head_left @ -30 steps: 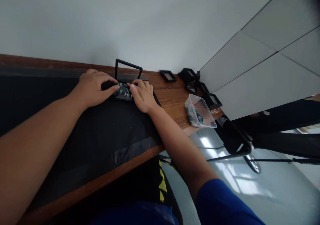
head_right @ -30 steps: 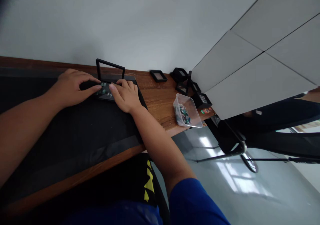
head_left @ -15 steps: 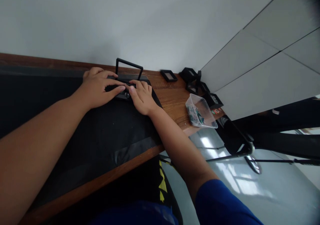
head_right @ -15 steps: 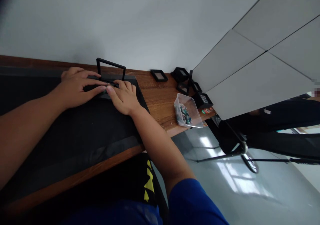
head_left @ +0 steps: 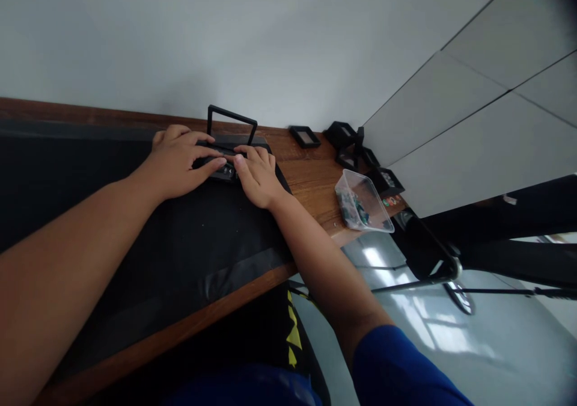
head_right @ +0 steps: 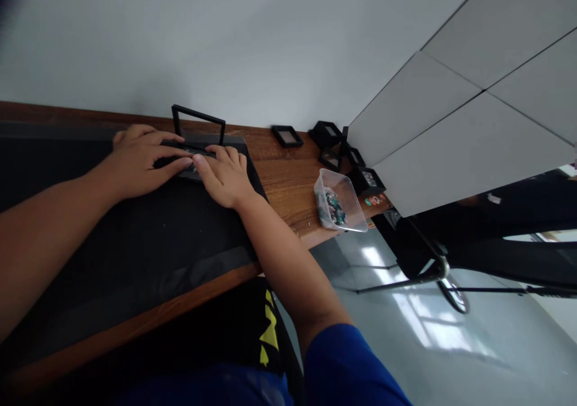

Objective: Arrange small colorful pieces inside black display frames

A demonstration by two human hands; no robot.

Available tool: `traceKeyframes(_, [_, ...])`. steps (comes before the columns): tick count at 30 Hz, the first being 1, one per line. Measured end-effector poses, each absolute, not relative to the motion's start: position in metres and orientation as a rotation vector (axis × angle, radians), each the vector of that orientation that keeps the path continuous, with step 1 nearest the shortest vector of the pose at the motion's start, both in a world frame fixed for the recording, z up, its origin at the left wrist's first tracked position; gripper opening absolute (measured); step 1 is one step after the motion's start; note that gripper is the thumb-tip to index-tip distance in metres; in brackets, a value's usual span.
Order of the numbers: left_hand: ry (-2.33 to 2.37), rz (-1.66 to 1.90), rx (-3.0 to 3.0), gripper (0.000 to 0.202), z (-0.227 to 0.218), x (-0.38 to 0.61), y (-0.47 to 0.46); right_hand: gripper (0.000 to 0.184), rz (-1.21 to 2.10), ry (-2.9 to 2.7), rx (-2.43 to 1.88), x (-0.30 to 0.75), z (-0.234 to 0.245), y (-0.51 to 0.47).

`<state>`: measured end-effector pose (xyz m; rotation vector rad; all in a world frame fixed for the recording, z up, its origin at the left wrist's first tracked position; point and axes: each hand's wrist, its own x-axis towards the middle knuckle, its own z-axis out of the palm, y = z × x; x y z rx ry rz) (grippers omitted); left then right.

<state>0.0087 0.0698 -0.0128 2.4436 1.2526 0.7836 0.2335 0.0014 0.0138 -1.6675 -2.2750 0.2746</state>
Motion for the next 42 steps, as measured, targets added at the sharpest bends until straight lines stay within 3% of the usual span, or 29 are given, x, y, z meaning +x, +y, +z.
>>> traceKeyframes(15, [1.321,0.676,2.423,0.069,-0.007,0.013,0.065,0.100,0.318,-2.163,-1.608,0.249,0.017,-0.004])
traceKeyframes(25, [1.273,0.728,2.399,0.070,-0.012,0.011,0.069,0.089,0.327,-2.213,-1.670,0.245,0.014,0.000])
traceKeyframes(32, [1.294,0.713,2.367,0.082,-0.009,0.012,0.069,0.095,0.380,-2.209,-1.671,0.241,0.012,0.001])
traceKeyframes(42, [1.337,0.699,2.390,0.077,-0.005,0.010,0.068,0.104,0.334,-2.040,-1.694,0.260,0.017,0.000])
